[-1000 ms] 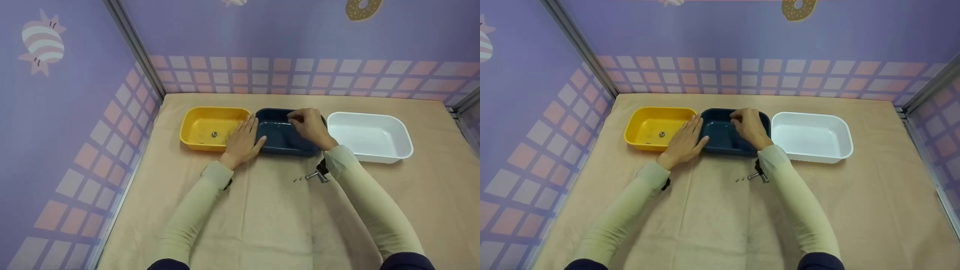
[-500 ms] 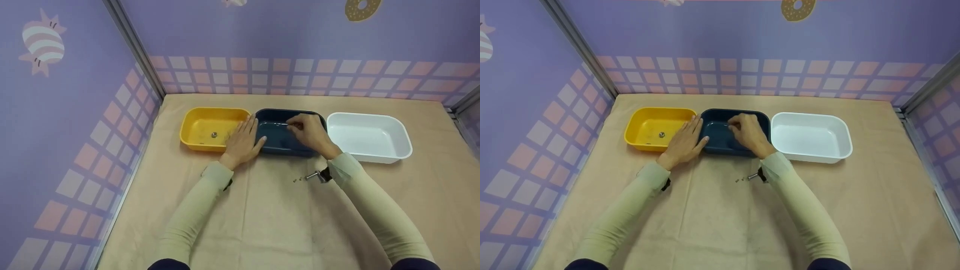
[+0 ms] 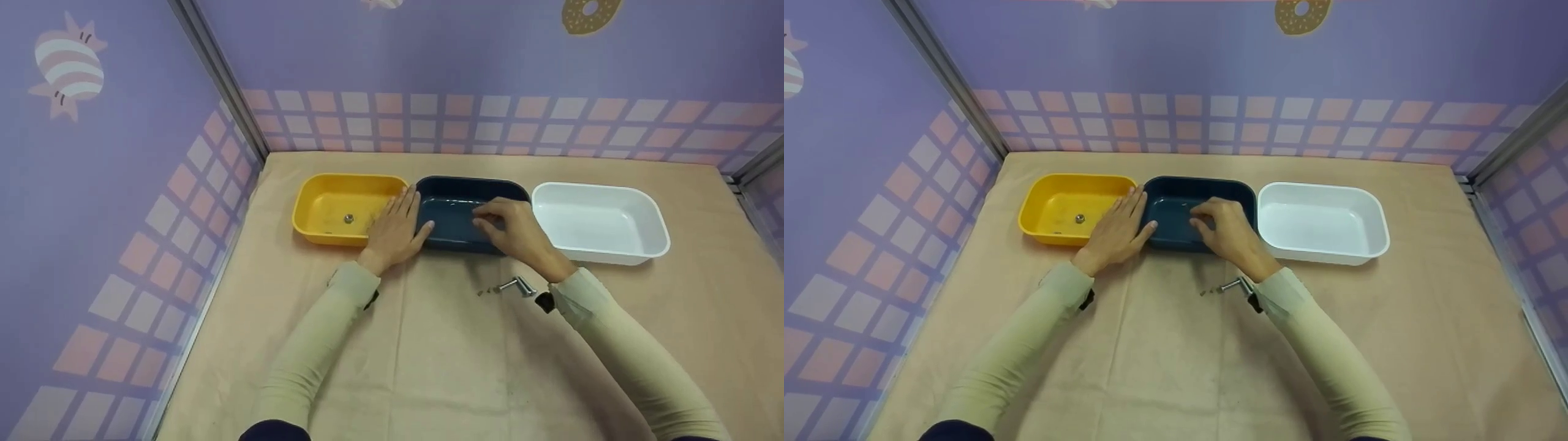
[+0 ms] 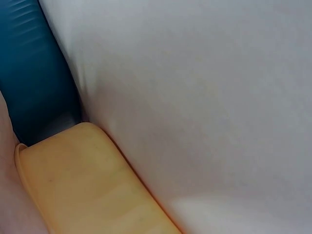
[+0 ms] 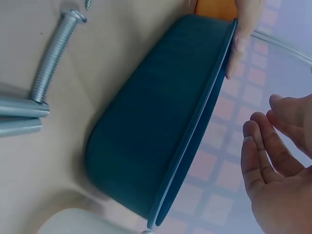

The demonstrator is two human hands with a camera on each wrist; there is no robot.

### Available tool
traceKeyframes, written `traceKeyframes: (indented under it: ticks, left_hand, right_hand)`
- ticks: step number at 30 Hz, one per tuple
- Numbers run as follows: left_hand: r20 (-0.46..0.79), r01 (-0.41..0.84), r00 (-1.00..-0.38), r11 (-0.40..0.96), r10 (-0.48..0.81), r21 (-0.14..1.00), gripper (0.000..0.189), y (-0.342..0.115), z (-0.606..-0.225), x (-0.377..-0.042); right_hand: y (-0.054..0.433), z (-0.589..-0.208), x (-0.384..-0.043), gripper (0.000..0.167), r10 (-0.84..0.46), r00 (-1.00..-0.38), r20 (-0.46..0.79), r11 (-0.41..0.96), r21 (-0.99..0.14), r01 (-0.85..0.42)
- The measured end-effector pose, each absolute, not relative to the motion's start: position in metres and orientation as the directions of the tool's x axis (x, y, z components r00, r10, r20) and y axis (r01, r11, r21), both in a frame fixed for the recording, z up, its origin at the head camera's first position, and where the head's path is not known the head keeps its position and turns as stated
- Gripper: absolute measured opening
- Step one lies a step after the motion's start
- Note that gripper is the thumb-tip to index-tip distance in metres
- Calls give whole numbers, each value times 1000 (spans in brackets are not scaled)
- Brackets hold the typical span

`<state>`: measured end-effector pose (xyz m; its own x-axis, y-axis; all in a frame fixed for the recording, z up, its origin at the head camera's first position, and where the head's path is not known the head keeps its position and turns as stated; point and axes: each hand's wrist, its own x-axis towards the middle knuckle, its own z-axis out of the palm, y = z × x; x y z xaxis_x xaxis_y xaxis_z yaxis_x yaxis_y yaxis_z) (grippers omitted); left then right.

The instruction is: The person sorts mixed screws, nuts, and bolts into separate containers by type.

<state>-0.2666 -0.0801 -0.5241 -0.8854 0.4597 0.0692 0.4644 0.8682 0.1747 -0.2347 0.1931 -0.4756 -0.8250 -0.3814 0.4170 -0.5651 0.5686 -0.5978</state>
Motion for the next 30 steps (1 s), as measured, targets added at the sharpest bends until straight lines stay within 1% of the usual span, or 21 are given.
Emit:
traceKeyframes:
  ticks: [6, 12, 20, 26, 30]
  left_hand:
    - [69, 458, -889, 871, 453, 177, 79, -80, -523, -267]
    - [62, 466, -884, 866, 463, 183, 79, -79, -524, -266]
    - [59, 461, -886, 863, 459, 206, 79, -80, -524, -267]
    - [62, 459, -888, 865, 456, 204, 79, -79, -525, -268]
    - [50, 458, -888, 866, 458, 201, 79, -79, -525, -267]
  right_hand:
    - [197, -477, -223, 13, -393, -799, 454, 544, -586, -601]
    - [203, -481, -206, 12, -383, -810, 444, 557, -589, -586]
    - [206, -498, -186, 13, -369, -827, 425, 548, -619, -563]
    - [208, -510, -180, 12, -361, -825, 435, 556, -610, -565]
    - [211, -519, -177, 10, -352, -837, 419, 559, -623, -547]
